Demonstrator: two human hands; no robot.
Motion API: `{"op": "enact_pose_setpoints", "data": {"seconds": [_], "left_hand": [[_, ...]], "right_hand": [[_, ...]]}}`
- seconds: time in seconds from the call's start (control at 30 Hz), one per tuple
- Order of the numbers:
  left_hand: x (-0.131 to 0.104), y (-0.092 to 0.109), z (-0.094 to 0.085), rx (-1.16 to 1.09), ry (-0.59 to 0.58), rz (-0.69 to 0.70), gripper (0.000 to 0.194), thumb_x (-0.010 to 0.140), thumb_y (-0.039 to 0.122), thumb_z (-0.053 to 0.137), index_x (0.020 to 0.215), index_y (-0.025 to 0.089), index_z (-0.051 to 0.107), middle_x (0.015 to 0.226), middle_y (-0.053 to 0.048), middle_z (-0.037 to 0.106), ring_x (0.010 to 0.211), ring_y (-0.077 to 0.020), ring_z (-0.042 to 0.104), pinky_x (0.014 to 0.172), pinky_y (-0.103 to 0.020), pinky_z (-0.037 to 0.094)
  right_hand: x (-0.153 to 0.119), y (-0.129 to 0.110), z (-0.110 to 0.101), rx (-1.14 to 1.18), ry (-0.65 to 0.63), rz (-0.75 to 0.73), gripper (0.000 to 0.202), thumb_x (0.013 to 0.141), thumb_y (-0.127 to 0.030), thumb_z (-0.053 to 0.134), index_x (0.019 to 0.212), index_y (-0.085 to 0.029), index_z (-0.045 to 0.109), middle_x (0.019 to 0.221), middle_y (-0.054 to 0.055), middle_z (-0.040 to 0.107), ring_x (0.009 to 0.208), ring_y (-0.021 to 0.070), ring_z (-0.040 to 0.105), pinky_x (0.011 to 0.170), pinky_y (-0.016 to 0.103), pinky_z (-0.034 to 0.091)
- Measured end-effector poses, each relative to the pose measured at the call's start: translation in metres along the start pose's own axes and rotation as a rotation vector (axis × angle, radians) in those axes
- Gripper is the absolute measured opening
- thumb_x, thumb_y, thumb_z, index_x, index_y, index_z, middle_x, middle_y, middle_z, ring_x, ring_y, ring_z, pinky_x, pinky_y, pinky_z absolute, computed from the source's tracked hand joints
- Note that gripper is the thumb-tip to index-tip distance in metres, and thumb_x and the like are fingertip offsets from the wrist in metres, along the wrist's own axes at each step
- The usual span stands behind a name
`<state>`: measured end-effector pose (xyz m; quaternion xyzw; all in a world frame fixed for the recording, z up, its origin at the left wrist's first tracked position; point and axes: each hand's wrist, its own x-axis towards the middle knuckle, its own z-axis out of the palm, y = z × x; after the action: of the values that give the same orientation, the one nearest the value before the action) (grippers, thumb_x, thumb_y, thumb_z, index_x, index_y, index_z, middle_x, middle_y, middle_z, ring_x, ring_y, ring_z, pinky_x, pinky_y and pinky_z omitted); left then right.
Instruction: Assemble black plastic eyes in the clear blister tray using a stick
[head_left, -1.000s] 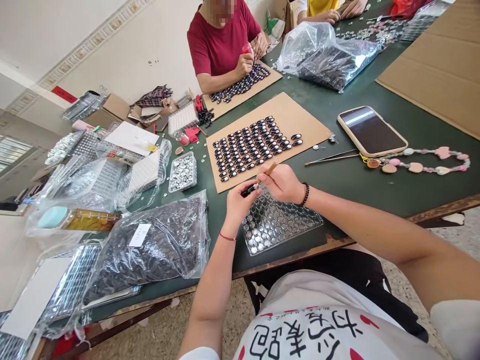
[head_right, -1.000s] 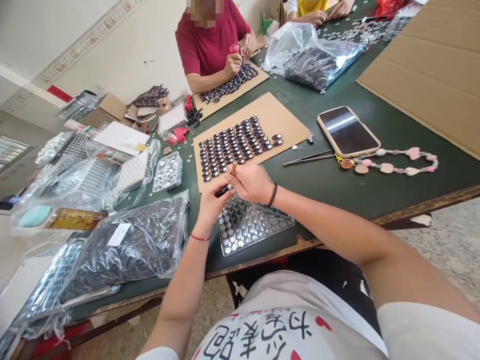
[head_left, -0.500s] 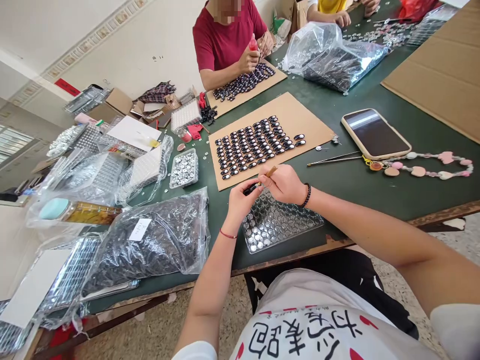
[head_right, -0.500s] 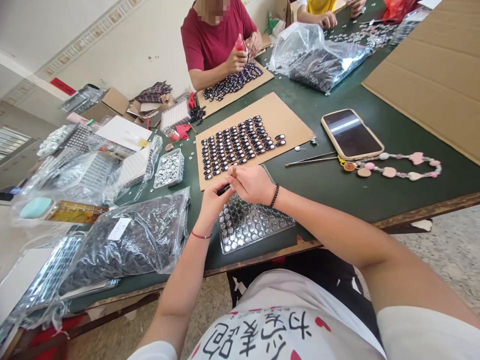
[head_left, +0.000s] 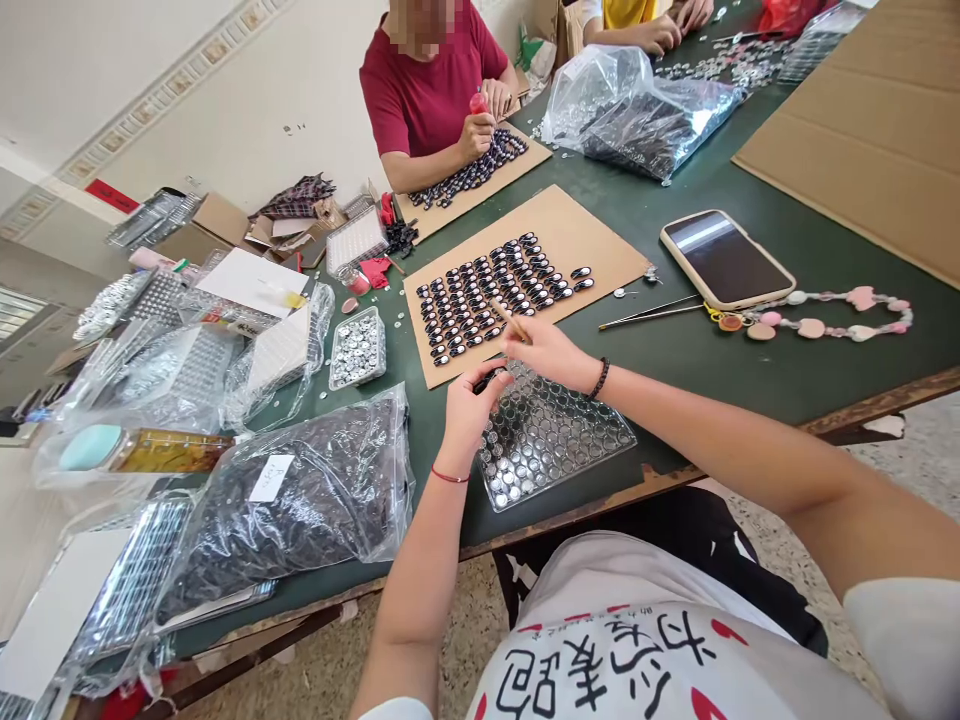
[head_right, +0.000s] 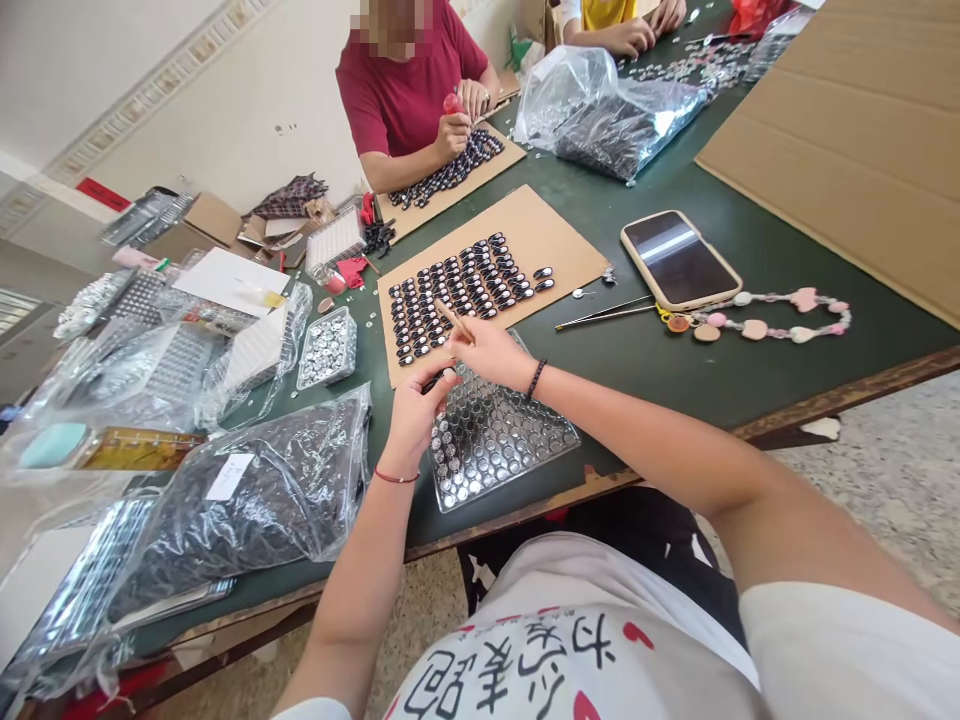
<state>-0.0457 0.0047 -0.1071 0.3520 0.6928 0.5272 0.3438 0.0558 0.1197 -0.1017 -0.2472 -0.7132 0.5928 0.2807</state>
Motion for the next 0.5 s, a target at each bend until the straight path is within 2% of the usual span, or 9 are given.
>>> {"op": "enact_pose_setpoints", "data": {"seconds": [0.03,0.13,0.23,0.3,0.37,0.4,0.43,0.5], "left_hand": [[0.001,0.0,0.0,-0.009,0.01,0.008,0.034,0.065,0.036,0.067,0.093,0.017,0.065,0.068,-0.002,0.061,0.04,-0.0028,0.034,0.037,-0.017,0.028],[0.001,0.001,0.001,0.007,0.024,0.043,0.033,0.064,0.032,0.068,0.093,0.017,0.065,0.078,-0.003,0.063,0.045,-0.0034,0.038,0.039,-0.016,0.032],[-0.001,0.004,0.002,0.005,0.003,0.05,0.034,0.062,0.025,0.069,0.095,0.018,0.063,0.093,-0.005,0.062,0.059,-0.0073,0.049,0.043,-0.015,0.037],[-0.002,0.006,0.002,-0.087,-0.041,0.0,0.04,0.062,0.022,0.069,0.101,0.02,0.059,0.099,-0.006,0.061,0.062,-0.0075,0.051,0.043,-0.014,0.037],[-0.003,0.008,0.001,-0.254,-0.109,-0.109,0.042,0.066,0.021,0.066,0.106,0.021,0.054,0.1,-0.006,0.06,0.057,-0.0053,0.05,0.038,-0.012,0.031],[-0.004,0.008,-0.001,-0.349,-0.15,-0.173,0.04,0.069,0.02,0.063,0.107,0.021,0.053,0.101,-0.006,0.059,0.056,-0.0049,0.049,0.036,-0.011,0.028],[-0.003,0.009,-0.002,-0.441,-0.19,-0.232,0.036,0.071,0.019,0.061,0.106,0.021,0.053,0.102,-0.007,0.059,0.057,-0.0051,0.05,0.035,-0.011,0.026],[-0.003,0.008,-0.004,-0.582,-0.234,-0.303,0.03,0.072,0.012,0.057,0.101,0.019,0.055,0.106,-0.008,0.056,0.064,-0.0067,0.054,0.038,-0.011,0.032]], "right_hand": [[-0.001,0.001,0.001,-0.073,-0.036,-0.037,0.007,0.074,-0.023,0.054,0.072,-0.017,0.05,0.067,-0.001,0.055,0.06,0.011,0.05,0.056,0.023,0.039],[-0.005,0.004,0.005,-0.164,-0.134,-0.094,0.011,0.069,-0.016,0.058,0.079,-0.017,0.054,0.075,0.0,0.06,0.072,0.0141,0.055,0.064,0.026,0.044],[-0.004,0.006,0.006,-0.166,-0.147,-0.127,0.015,0.066,-0.009,0.06,0.077,-0.016,0.055,0.072,0.001,0.061,0.069,0.014,0.056,0.063,0.026,0.046],[0.002,0.007,0.0,-0.161,-0.131,-0.149,0.016,0.065,-0.008,0.061,0.078,-0.017,0.057,0.07,0.0,0.062,0.066,0.0131,0.056,0.062,0.026,0.047],[0.015,0.009,-0.016,-0.175,-0.053,-0.164,0.012,0.068,-0.011,0.059,0.079,-0.015,0.059,0.073,0.001,0.062,0.067,0.0135,0.056,0.064,0.028,0.046],[0.023,0.011,-0.028,-0.2,0.028,-0.16,0.01,0.07,-0.013,0.056,0.079,-0.014,0.06,0.075,0.002,0.062,0.069,0.0141,0.055,0.066,0.029,0.046],[0.033,0.014,-0.042,-0.234,0.122,-0.148,0.011,0.072,-0.014,0.054,0.081,-0.013,0.06,0.078,0.004,0.062,0.072,0.0151,0.055,0.068,0.03,0.045],[0.054,0.023,-0.074,-0.373,0.368,-0.085,0.019,0.072,-0.016,0.05,0.087,-0.012,0.061,0.081,0.005,0.062,0.073,0.0161,0.056,0.066,0.029,0.044]]}}
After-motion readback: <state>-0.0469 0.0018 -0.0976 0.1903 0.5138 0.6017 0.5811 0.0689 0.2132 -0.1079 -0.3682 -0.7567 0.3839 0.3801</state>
